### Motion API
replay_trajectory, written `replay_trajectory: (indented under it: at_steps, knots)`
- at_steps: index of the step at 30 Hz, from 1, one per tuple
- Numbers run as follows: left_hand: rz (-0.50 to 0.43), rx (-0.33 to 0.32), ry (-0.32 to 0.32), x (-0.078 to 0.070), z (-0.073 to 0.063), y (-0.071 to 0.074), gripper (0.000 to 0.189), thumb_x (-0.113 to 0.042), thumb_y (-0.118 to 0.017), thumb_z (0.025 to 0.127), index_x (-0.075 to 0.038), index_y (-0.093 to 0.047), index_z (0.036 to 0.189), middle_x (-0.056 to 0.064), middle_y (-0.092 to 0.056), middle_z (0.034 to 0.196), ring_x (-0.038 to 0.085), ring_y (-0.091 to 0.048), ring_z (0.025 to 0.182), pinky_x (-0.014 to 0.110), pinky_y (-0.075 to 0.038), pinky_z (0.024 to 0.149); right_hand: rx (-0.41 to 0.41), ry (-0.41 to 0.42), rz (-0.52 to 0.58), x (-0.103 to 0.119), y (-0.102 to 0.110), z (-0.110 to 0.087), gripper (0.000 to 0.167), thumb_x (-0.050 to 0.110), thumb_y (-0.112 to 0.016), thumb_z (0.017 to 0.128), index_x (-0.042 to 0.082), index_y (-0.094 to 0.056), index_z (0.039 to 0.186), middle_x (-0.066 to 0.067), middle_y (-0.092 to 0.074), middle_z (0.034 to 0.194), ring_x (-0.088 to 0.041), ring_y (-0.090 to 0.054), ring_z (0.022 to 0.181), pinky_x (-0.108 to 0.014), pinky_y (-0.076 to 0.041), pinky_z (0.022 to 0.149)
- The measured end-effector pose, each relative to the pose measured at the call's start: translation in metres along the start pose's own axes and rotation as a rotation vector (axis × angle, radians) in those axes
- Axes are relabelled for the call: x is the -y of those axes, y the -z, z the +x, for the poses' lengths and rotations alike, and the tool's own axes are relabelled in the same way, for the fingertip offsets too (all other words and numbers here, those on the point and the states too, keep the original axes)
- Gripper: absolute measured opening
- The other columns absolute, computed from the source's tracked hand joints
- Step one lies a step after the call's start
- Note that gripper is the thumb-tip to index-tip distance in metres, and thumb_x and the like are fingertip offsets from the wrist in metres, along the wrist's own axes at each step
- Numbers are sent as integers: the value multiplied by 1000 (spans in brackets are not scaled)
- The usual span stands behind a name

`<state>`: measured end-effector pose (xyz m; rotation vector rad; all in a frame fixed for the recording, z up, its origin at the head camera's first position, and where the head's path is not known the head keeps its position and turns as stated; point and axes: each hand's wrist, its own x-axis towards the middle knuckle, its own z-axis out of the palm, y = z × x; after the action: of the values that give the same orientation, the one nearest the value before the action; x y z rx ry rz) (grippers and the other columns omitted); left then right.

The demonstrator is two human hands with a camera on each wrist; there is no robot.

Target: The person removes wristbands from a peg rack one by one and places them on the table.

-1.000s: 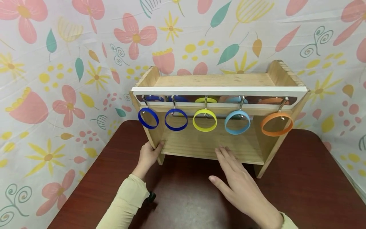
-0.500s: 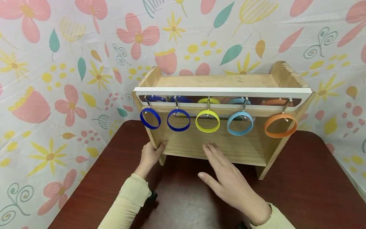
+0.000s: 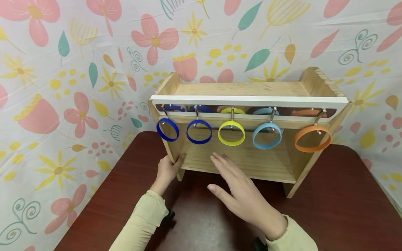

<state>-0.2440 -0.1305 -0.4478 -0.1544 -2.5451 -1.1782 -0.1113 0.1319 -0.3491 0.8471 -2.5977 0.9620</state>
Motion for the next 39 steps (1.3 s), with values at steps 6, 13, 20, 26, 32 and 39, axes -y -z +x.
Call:
replay_trajectory:
  at_steps: [6,13,20,26,32,39]
  knots:
    - [9,1,1,0,0,0,26,-35,-66,94,-11,-65,83,1,-65,66,14,-62,57,28,-50,52,-66,26,44,8,0,12,62,25,-60,98,25,-30,153,4,-34,154,-19,-32,141,-40,-32,109]
    - [7,26,-5,0,1,0,26,-37,-66,94,-12,-64,85,1,-65,67,13,-62,58,27,-49,50,-80,14,83,15,-1,22,60,26,-60,99,26,-32,152,3,-37,152,-17,-36,139,-46,-37,104]
    - [4,25,-20,0,1,0,26,-35,-66,94,-11,-63,85,2,-64,65,13,-61,56,26,-49,49,-71,13,114,19,-1,32,57,29,-60,99,26,-35,150,2,-40,151,-16,-37,138,-47,-37,105]
    - [24,22,0,0,1,2,26,-36,-66,94,-11,-63,85,2,-65,66,14,-62,58,28,-49,51,-77,36,155,23,-3,47,58,30,-64,96,21,-42,148,0,-47,146,-18,-46,131,-43,-44,99]
    - [27,24,7,-1,0,2,27,-36,-66,94,-10,-64,87,3,-66,67,16,-62,59,31,-49,53,-94,46,230,29,-7,59,56,22,-69,93,16,-47,144,-5,-53,140,-21,-58,119,-44,-47,95]
    - [18,21,-6,0,0,1,25,-34,-66,94,-10,-64,87,2,-65,67,16,-62,61,31,-50,54,-113,44,244,37,-7,70,55,20,-70,92,13,-49,142,-3,-58,135,-15,-63,110,-38,-49,92]
